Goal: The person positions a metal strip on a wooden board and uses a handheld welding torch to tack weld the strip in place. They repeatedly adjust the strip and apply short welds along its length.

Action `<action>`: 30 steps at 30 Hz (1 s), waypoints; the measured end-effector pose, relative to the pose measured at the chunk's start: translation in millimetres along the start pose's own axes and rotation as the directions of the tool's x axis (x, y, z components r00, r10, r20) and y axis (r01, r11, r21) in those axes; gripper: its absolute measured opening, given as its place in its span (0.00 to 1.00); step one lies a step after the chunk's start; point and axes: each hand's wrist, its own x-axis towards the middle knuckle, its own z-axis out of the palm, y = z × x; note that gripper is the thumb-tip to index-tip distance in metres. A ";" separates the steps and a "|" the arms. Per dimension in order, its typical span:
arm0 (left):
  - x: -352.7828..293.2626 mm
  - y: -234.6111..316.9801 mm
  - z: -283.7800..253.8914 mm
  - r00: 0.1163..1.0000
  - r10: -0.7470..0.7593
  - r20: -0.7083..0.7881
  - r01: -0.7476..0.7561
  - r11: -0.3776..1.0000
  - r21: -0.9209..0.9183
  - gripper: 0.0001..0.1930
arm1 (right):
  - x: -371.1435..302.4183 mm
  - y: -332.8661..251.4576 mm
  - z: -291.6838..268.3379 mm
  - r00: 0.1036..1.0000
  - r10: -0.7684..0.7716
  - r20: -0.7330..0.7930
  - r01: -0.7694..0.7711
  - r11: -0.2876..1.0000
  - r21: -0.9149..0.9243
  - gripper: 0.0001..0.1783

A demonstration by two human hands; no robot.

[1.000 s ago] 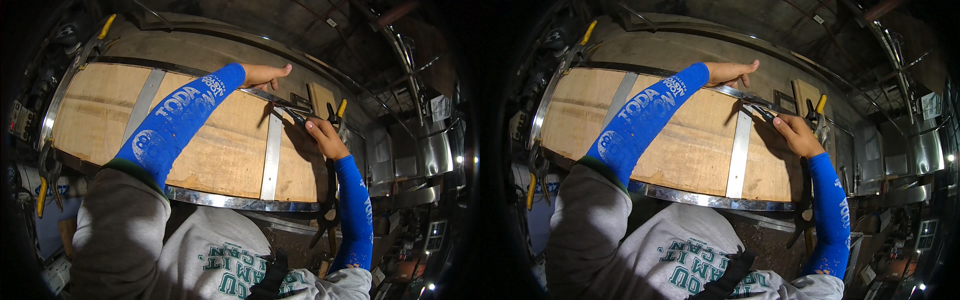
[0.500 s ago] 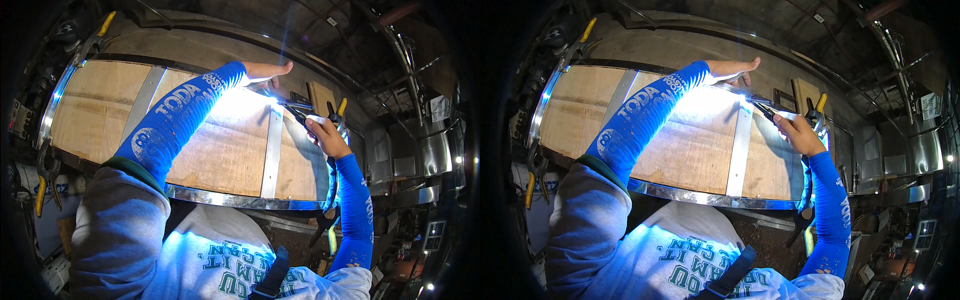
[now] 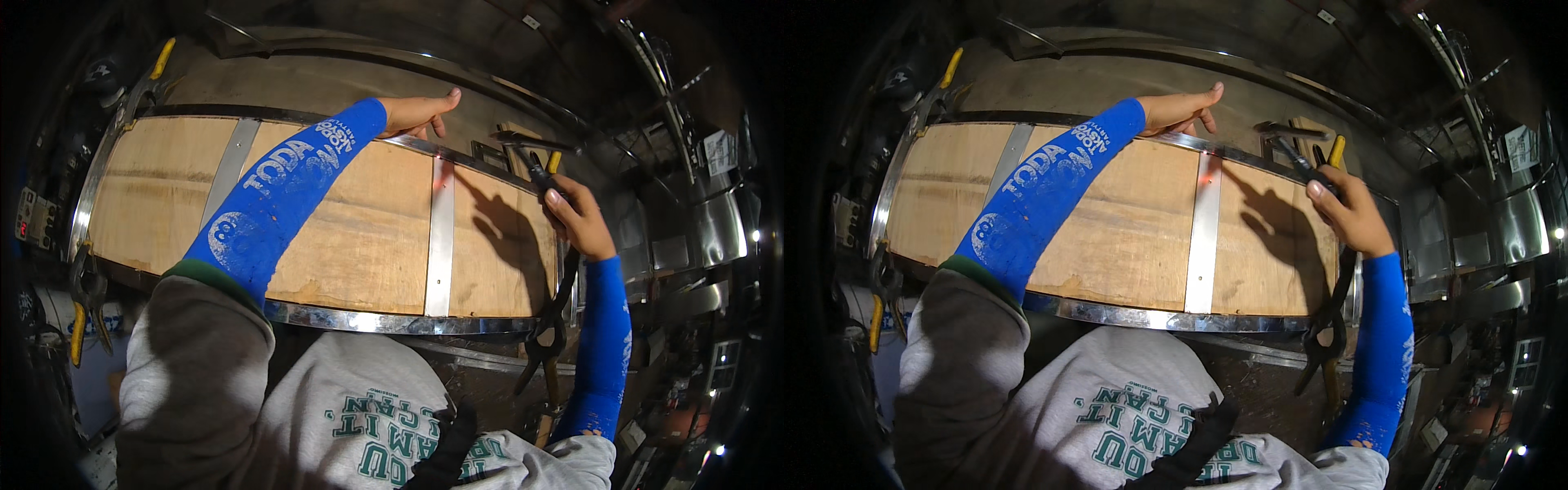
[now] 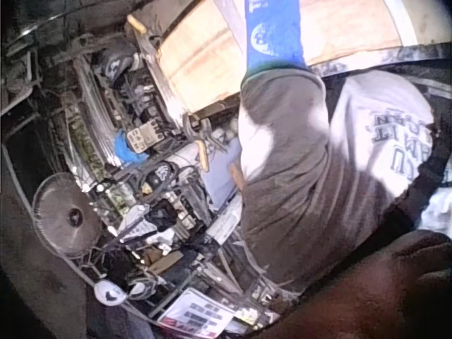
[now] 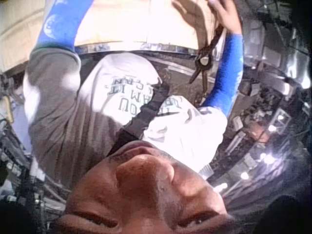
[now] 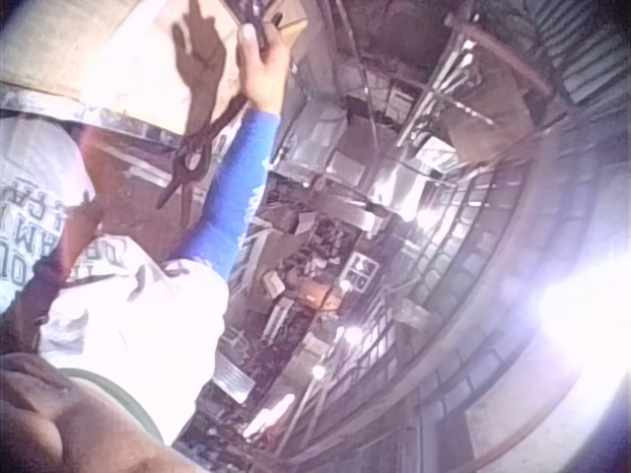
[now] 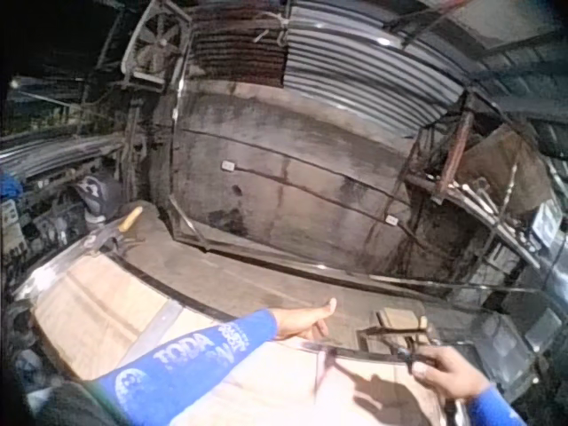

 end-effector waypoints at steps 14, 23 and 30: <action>-2.9 -1.3 10.6 0.985 0.143 0.097 -0.170 0.698 0.696 0.57 | -237.4 -16.7 -21.7 0.676 -0.052 -0.735 0.011 0.998 -0.061 0.36; 8.0 -2.0 5.6 0.987 0.055 0.154 -0.148 0.699 0.700 0.56 | -319.4 10.7 110.6 0.386 -0.187 -0.903 0.388 0.921 -0.025 0.38; 0.6 2.0 19.1 0.974 0.196 0.115 -0.215 0.626 0.750 0.60 | -311.1 35.7 211.0 0.266 0.037 -0.963 -0.013 0.999 0.035 0.24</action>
